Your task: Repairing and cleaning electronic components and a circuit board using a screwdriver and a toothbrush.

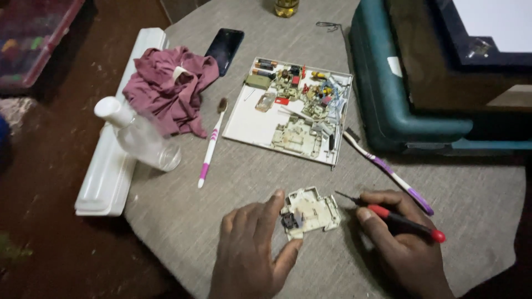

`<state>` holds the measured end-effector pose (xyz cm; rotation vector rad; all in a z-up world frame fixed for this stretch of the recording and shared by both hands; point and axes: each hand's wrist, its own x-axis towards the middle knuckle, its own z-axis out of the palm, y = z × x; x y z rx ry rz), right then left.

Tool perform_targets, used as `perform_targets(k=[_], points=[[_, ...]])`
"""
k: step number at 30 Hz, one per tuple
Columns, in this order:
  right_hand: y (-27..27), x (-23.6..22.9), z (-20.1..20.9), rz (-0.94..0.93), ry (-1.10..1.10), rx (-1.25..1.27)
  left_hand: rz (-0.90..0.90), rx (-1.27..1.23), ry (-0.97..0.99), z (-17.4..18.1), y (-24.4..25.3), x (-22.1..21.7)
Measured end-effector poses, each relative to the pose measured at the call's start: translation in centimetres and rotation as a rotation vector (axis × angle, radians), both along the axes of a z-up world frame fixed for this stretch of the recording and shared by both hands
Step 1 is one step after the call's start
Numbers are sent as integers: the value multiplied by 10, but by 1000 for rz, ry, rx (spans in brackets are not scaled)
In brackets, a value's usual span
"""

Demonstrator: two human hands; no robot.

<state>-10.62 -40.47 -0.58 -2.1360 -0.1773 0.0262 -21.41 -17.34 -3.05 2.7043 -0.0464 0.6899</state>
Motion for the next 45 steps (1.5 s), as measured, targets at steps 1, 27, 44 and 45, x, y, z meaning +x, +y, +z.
perform_targets(k=[1,27,44,45], points=[[1,0,0,-4,-4,-2,-4,-2,-4,-1,0,1],[23,-7,24,-262,322,286,45,-17,94,-25,6,6],[1,-2,-11,115,19,287,213,159,-78,-72,6,20],[1,-3,-15,103,25,283,217,168,-17,-76,7,14]])
